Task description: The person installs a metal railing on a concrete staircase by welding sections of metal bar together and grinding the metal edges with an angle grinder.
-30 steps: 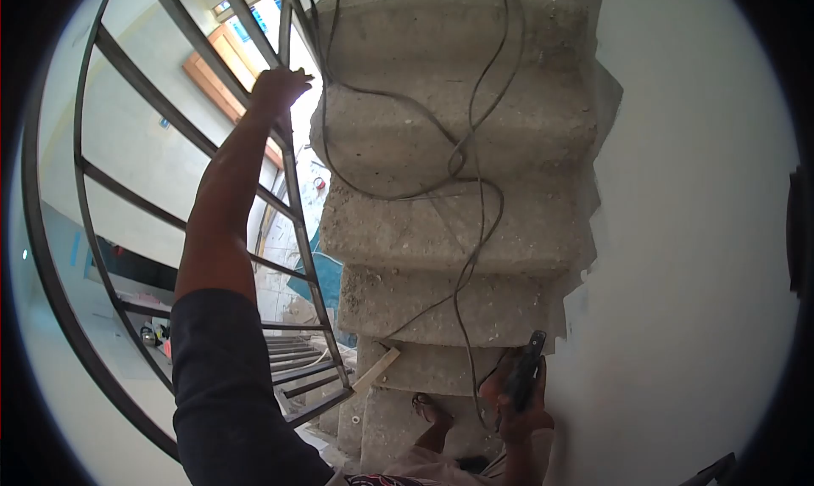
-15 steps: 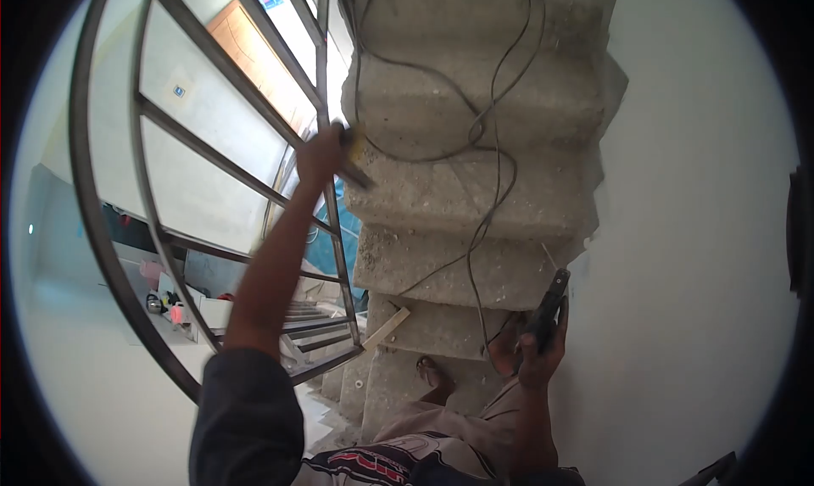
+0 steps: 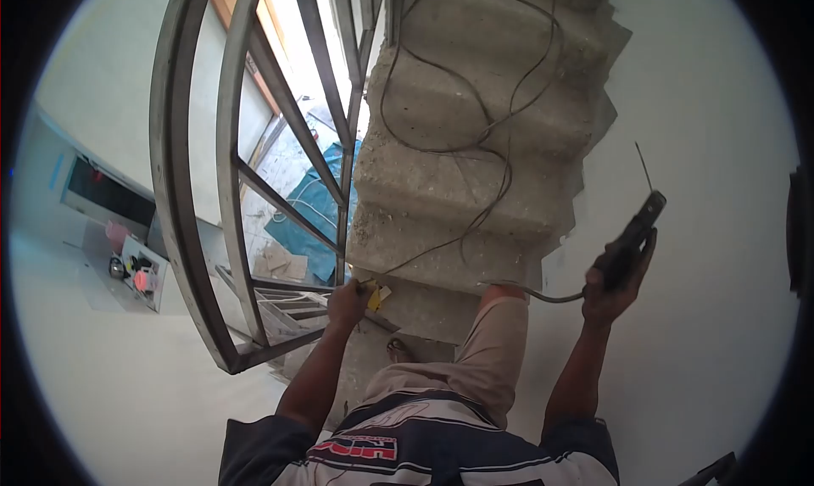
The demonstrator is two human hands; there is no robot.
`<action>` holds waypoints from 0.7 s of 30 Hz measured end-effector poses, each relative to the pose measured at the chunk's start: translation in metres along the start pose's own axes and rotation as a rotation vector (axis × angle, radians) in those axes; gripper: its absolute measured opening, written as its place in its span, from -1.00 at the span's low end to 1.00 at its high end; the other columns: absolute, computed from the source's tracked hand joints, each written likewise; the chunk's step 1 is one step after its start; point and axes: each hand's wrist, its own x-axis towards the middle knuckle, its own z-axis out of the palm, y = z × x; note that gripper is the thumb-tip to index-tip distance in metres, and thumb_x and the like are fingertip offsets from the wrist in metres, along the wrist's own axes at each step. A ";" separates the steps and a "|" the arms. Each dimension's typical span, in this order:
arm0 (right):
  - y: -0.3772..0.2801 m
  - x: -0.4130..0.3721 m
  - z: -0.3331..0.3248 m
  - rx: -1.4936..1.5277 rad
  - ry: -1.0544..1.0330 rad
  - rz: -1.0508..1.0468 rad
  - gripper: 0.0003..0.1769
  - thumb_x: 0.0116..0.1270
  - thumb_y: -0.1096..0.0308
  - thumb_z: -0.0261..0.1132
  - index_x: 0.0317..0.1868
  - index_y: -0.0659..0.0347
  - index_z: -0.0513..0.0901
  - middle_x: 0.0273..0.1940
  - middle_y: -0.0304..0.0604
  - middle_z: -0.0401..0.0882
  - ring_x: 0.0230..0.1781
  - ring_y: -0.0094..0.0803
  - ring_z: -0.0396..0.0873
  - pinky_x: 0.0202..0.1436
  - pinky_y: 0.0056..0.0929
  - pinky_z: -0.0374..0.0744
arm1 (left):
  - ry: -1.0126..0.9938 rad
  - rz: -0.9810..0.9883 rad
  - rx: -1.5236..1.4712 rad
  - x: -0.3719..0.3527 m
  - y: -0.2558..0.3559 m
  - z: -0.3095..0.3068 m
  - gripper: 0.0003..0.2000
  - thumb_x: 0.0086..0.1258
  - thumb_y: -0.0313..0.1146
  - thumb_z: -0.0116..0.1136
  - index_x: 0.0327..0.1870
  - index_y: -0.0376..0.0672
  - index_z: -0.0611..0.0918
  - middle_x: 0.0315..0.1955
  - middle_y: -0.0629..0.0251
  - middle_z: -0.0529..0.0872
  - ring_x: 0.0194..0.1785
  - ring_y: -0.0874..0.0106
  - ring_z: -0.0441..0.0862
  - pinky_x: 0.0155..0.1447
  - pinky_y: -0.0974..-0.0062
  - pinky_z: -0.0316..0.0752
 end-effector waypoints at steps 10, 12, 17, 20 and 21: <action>0.064 0.089 0.181 -0.137 -0.377 -0.719 0.30 -0.14 -0.07 0.77 0.51 0.42 0.33 -0.02 -0.02 0.67 -0.35 -0.32 0.62 -0.29 -0.37 0.65 | 0.000 -0.146 -0.059 0.008 -0.040 0.027 -0.49 0.35 0.19 0.32 -0.18 -0.18 0.69 -0.30 0.03 0.80 -0.16 0.00 0.77 -0.08 0.04 0.61; 0.093 0.102 0.229 -0.056 -0.394 -0.787 0.19 -0.15 -0.05 0.74 0.50 0.22 0.43 -0.01 -0.09 0.71 -0.22 -0.26 0.76 -0.34 -0.35 0.73 | 0.021 -0.197 -0.069 0.027 -0.041 0.043 -0.50 0.32 0.15 0.37 -0.15 -0.20 0.70 -0.31 0.01 0.80 -0.17 -0.01 0.77 -0.10 0.06 0.61; 0.169 0.139 0.361 0.004 -0.492 -0.839 0.14 -0.08 -0.09 0.69 0.55 -0.07 0.41 -0.12 -0.14 0.68 -0.28 -0.23 0.75 -0.36 -0.30 0.72 | 0.128 -0.308 -0.147 0.069 -0.039 0.097 -0.48 0.28 0.18 0.40 -0.17 -0.20 0.72 -0.32 0.05 0.80 -0.19 0.02 0.78 -0.10 0.08 0.62; 0.193 0.163 0.419 -0.072 -0.515 -0.901 0.13 -0.10 -0.10 0.69 0.54 -0.13 0.44 -0.12 -0.11 0.69 -0.33 -0.21 0.74 -0.36 -0.28 0.72 | 0.193 -0.328 -0.149 0.094 -0.042 0.144 -0.48 0.24 0.18 0.43 -0.21 -0.20 0.73 -0.32 0.05 0.80 -0.20 0.04 0.78 -0.12 0.11 0.62; 0.195 0.170 0.438 -0.127 -0.529 -0.920 0.14 -0.14 -0.09 0.72 0.52 -0.08 0.46 -0.10 -0.06 0.71 -0.34 -0.20 0.74 -0.36 -0.28 0.72 | 0.191 -0.361 -0.178 0.099 -0.042 0.159 -0.47 0.23 0.20 0.44 -0.25 -0.20 0.74 -0.36 0.05 0.80 -0.24 0.03 0.78 -0.15 0.12 0.62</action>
